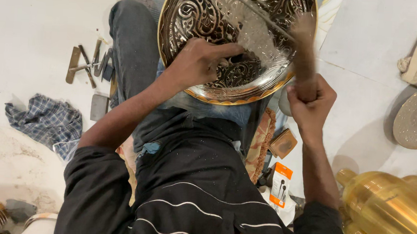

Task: The person holds a metal plate on their lap and uses a chisel and wooden mallet to engrave intricate patterns into the surface. They repeatedly strike the chisel to deepen and refine the design across the plate.

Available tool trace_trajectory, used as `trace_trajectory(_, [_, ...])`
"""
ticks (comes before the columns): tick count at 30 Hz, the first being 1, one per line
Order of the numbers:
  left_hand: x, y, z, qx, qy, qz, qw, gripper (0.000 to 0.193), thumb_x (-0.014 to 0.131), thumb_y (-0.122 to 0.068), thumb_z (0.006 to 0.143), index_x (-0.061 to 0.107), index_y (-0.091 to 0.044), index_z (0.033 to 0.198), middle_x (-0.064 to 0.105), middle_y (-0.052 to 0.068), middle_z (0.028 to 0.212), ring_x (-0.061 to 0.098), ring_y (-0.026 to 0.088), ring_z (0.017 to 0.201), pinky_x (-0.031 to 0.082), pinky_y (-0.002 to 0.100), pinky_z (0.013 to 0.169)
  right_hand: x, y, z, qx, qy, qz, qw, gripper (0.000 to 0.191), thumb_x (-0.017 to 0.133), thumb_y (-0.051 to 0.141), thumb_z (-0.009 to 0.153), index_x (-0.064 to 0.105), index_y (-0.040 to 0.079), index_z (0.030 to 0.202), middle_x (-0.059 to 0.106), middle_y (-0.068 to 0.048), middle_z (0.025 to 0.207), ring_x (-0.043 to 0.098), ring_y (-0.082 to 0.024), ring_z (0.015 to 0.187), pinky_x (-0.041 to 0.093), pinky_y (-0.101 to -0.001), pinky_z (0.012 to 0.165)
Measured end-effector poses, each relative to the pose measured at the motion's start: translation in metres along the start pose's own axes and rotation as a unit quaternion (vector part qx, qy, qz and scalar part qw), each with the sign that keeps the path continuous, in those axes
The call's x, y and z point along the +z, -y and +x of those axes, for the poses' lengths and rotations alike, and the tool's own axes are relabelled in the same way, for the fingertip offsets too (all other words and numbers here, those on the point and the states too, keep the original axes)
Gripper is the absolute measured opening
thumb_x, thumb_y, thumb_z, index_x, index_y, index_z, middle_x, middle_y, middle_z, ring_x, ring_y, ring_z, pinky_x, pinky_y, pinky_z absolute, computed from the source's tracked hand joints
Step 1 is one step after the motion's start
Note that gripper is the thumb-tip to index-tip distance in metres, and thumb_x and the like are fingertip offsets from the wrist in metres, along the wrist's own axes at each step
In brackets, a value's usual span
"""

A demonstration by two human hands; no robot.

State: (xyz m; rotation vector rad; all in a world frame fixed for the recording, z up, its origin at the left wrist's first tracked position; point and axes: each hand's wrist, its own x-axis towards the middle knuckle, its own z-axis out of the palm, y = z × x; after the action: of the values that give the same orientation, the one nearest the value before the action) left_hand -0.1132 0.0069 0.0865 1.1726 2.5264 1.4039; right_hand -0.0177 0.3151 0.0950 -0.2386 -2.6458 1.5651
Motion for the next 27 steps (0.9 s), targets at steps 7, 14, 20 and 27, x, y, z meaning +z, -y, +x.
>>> trace_trajectory(7, [-0.001, 0.0, 0.002, -0.017, 0.0, 0.022, 1.0, 0.067, 0.064, 0.01, 0.069, 0.066, -0.01, 0.133, 0.073, 0.017, 0.086, 0.072, 0.031, 0.069, 0.055, 0.042, 0.06, -0.004, -0.009, -0.006, 0.006, -0.009, -0.172, 0.985, 0.017, 0.075, 0.004, 0.08, 0.06, 0.003, 0.087, 0.053, -0.012, 0.07, 0.046, -0.014, 0.067, 0.043, -0.0302, 0.064])
trace_trajectory(14, [0.002, 0.002, 0.001, -0.046, 0.024, 0.062, 0.997, 0.067, 0.064, 0.01, 0.073, 0.068, -0.014, 0.136, 0.071, 0.018, 0.08, 0.07, 0.03, 0.064, 0.055, 0.04, 0.06, 0.006, -0.021, -0.012, -0.029, -0.04, -0.144, 0.988, 0.016, 0.078, 0.003, 0.08, 0.061, 0.004, 0.082, 0.063, -0.011, 0.076, 0.056, -0.011, 0.069, 0.045, -0.0305, 0.065])
trace_trajectory(20, [0.001, 0.004, 0.003, -0.019, 0.0, 0.018, 1.0, 0.062, 0.065, 0.009, 0.073, 0.066, -0.01, 0.132, 0.076, 0.015, 0.089, 0.074, 0.024, 0.066, 0.057, 0.037, 0.058, -0.003, -0.015, -0.008, 0.004, 0.008, -0.185, 0.983, 0.015, 0.073, 0.005, 0.074, 0.063, 0.004, 0.086, 0.06, -0.008, 0.072, 0.057, -0.018, 0.065, 0.047, -0.0331, 0.063])
trace_trajectory(27, [-0.002, -0.001, 0.0, -0.025, 0.007, 0.005, 1.0, 0.063, 0.068, 0.009, 0.072, 0.066, -0.011, 0.132, 0.074, 0.016, 0.086, 0.075, 0.027, 0.074, 0.059, 0.039, 0.061, 0.007, -0.011, -0.016, 0.0, -0.04, -0.136, 0.99, 0.021, 0.077, 0.003, 0.072, 0.07, 0.002, 0.092, 0.063, -0.007, 0.075, 0.057, -0.011, 0.066, 0.045, -0.0299, 0.063])
